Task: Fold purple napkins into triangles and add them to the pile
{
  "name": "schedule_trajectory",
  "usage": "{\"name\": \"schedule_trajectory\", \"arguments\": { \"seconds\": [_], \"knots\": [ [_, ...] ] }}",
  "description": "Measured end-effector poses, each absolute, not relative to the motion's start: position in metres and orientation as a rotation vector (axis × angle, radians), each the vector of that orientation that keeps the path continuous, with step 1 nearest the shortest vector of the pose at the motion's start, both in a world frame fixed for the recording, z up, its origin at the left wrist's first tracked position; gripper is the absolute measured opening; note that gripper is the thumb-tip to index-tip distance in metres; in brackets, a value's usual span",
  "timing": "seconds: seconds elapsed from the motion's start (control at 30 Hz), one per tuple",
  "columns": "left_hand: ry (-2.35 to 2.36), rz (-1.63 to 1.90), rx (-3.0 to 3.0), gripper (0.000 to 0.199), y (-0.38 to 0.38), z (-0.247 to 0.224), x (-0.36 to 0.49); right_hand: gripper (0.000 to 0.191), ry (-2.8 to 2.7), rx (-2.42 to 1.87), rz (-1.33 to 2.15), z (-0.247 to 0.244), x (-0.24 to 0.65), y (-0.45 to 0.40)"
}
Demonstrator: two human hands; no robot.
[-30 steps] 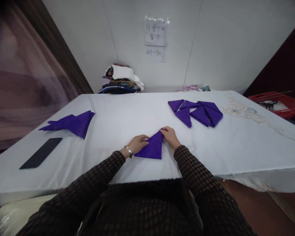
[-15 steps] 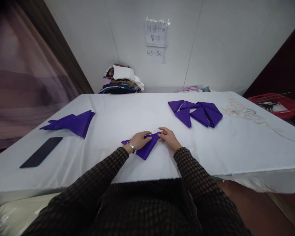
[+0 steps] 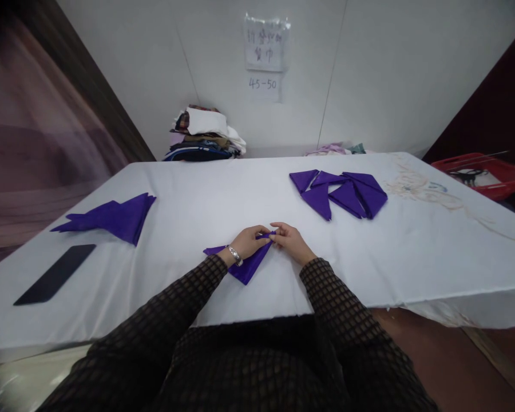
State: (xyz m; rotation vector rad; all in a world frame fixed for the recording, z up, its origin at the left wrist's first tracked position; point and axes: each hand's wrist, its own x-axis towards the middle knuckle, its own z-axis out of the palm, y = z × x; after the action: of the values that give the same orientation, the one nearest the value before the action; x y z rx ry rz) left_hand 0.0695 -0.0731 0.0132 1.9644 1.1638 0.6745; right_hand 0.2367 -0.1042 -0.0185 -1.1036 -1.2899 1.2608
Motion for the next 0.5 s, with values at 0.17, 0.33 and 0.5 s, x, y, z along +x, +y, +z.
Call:
{"name": "schedule_trajectory", "arguments": {
  "seconds": [0.17,0.33,0.5],
  "knots": [
    [1.147,0.61,1.931,0.017,-0.071,0.0173,0.0715,0.04,-1.281,-1.086,1.291,-0.0195,0.2375,-0.1035],
    [1.127,0.514,1.858,0.02,-0.0681,0.0217,0.0734,0.041,-1.283,-1.105,1.297,-0.016,0.2364,-0.1046],
    [1.122,0.48,1.844,0.02,-0.0654,0.0228,0.0754,0.042,-1.292,-1.093,1.296,-0.0133,0.236,-0.1055]
  ]
}}
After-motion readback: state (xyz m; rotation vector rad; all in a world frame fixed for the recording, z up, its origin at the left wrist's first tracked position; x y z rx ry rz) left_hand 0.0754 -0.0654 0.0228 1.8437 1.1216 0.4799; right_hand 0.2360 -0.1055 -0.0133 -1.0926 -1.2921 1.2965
